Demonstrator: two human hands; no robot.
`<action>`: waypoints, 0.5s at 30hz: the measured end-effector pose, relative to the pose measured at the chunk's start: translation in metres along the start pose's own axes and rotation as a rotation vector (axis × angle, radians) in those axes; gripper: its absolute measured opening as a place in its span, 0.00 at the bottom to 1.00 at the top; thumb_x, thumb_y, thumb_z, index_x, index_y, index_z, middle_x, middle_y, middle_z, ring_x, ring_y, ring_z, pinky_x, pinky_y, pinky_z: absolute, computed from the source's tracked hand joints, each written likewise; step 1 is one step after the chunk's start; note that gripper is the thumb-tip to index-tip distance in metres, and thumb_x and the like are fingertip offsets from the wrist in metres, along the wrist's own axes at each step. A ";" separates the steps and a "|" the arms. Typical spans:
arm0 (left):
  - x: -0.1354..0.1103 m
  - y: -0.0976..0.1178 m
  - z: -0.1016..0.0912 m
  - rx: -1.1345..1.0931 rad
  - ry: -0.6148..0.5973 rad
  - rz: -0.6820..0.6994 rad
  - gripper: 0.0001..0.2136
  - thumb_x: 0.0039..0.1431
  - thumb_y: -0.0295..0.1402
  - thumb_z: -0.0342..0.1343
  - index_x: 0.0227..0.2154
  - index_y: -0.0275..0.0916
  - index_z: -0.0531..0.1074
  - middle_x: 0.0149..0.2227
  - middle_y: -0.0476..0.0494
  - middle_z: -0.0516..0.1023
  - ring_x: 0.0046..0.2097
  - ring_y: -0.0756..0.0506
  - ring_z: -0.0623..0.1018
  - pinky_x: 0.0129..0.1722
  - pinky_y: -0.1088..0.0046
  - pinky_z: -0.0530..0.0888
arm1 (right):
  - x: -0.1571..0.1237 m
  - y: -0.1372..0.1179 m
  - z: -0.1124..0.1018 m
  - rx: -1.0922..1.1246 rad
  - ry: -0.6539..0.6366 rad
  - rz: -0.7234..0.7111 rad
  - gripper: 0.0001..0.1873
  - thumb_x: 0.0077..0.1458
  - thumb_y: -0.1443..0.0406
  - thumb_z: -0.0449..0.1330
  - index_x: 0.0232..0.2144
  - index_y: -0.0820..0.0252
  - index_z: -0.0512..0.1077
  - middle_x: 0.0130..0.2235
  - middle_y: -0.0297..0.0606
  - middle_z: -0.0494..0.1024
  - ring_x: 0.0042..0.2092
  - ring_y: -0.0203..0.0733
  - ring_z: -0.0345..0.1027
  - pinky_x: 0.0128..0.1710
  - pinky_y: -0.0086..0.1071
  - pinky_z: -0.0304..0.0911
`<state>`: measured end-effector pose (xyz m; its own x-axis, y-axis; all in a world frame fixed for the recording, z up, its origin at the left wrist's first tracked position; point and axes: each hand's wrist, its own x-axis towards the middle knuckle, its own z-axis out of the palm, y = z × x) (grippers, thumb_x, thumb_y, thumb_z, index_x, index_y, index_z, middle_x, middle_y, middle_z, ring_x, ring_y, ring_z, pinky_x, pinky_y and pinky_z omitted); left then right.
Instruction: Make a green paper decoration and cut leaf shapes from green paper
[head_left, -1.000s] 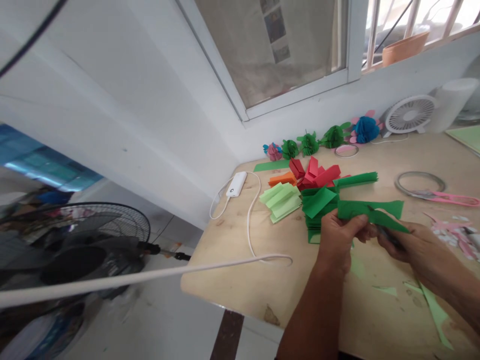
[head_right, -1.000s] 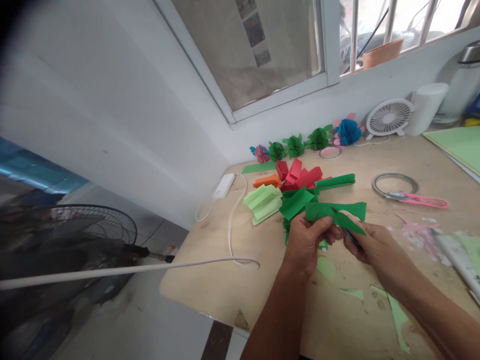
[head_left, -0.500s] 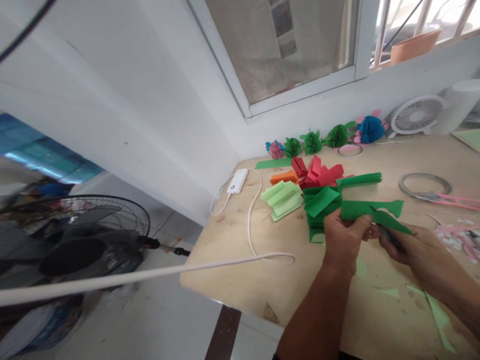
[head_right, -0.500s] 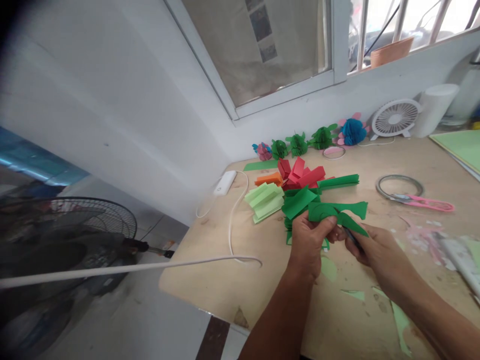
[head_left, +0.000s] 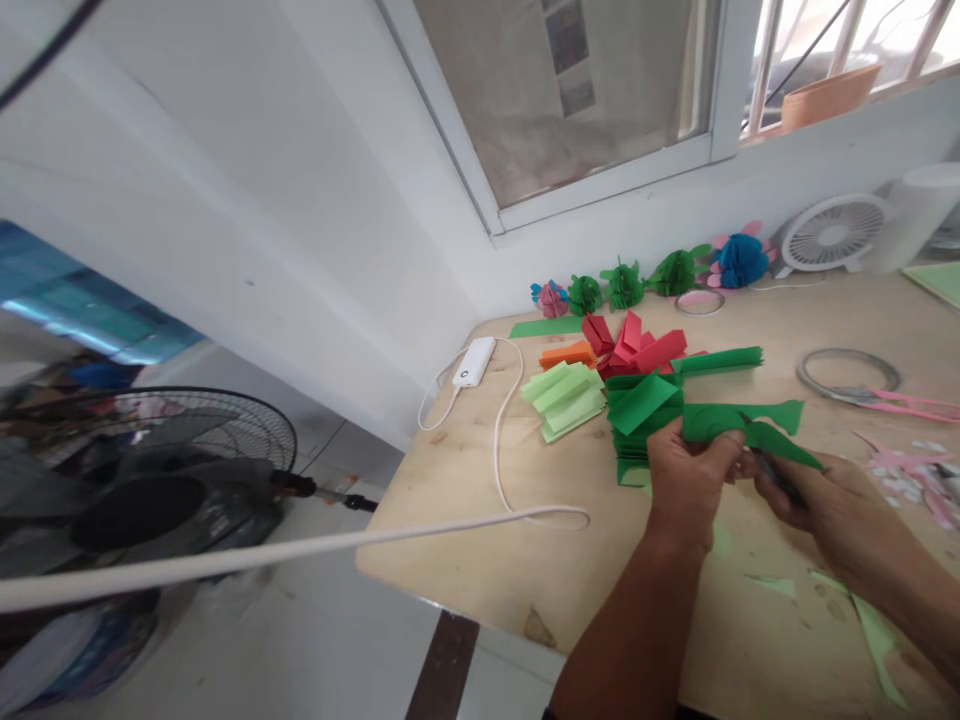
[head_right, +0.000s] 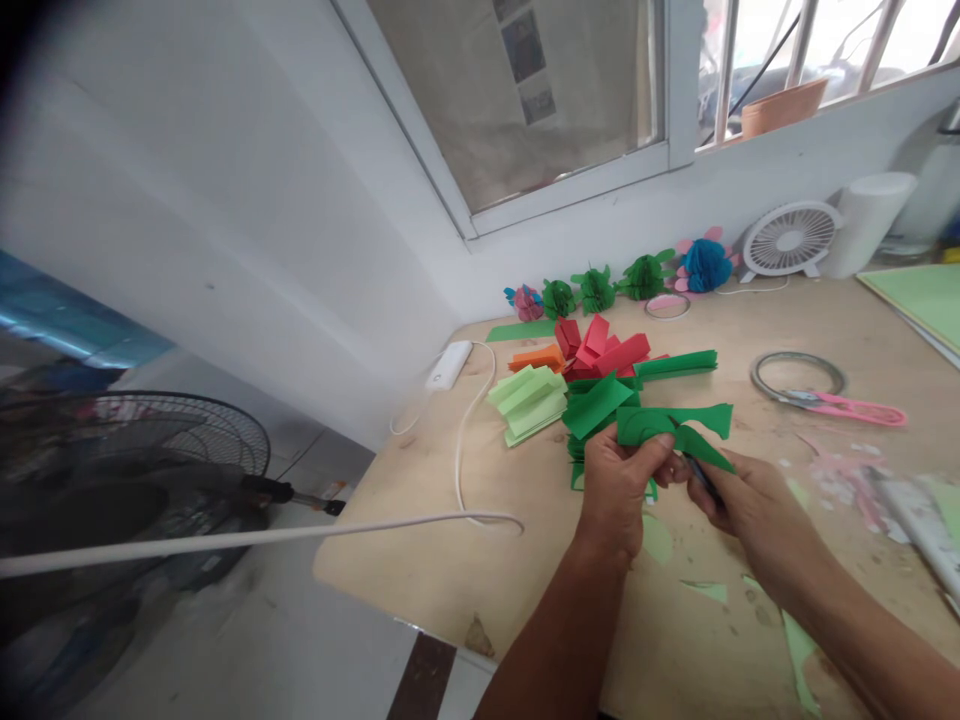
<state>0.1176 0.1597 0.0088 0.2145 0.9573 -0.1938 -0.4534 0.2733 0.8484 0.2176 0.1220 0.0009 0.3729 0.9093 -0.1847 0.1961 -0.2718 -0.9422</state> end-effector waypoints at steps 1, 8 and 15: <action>0.000 0.000 0.000 0.002 0.000 0.003 0.14 0.38 0.39 0.65 0.17 0.36 0.68 0.16 0.51 0.66 0.19 0.54 0.64 0.22 0.76 0.64 | 0.000 -0.001 0.000 0.001 -0.002 0.000 0.34 0.36 0.33 0.53 0.09 0.54 0.56 0.14 0.30 0.53 0.19 0.33 0.45 0.18 0.32 0.43; -0.001 0.001 0.000 -0.002 -0.023 0.033 0.12 0.41 0.36 0.64 0.17 0.36 0.67 0.16 0.52 0.65 0.19 0.55 0.63 0.22 0.77 0.63 | -0.002 0.001 0.001 0.017 -0.004 -0.004 0.33 0.35 0.34 0.53 0.09 0.54 0.55 0.14 0.30 0.53 0.19 0.32 0.44 0.18 0.32 0.43; -0.002 0.002 0.001 0.030 -0.016 0.021 0.13 0.40 0.38 0.64 0.17 0.36 0.67 0.16 0.52 0.65 0.20 0.54 0.63 0.23 0.76 0.64 | 0.001 0.010 0.001 0.059 -0.019 -0.004 0.33 0.39 0.34 0.52 0.10 0.54 0.54 0.14 0.30 0.54 0.19 0.33 0.45 0.18 0.32 0.44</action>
<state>0.1171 0.1581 0.0109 0.2189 0.9612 -0.1678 -0.4321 0.2497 0.8665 0.2191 0.1205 -0.0088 0.3550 0.9162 -0.1858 0.1435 -0.2498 -0.9576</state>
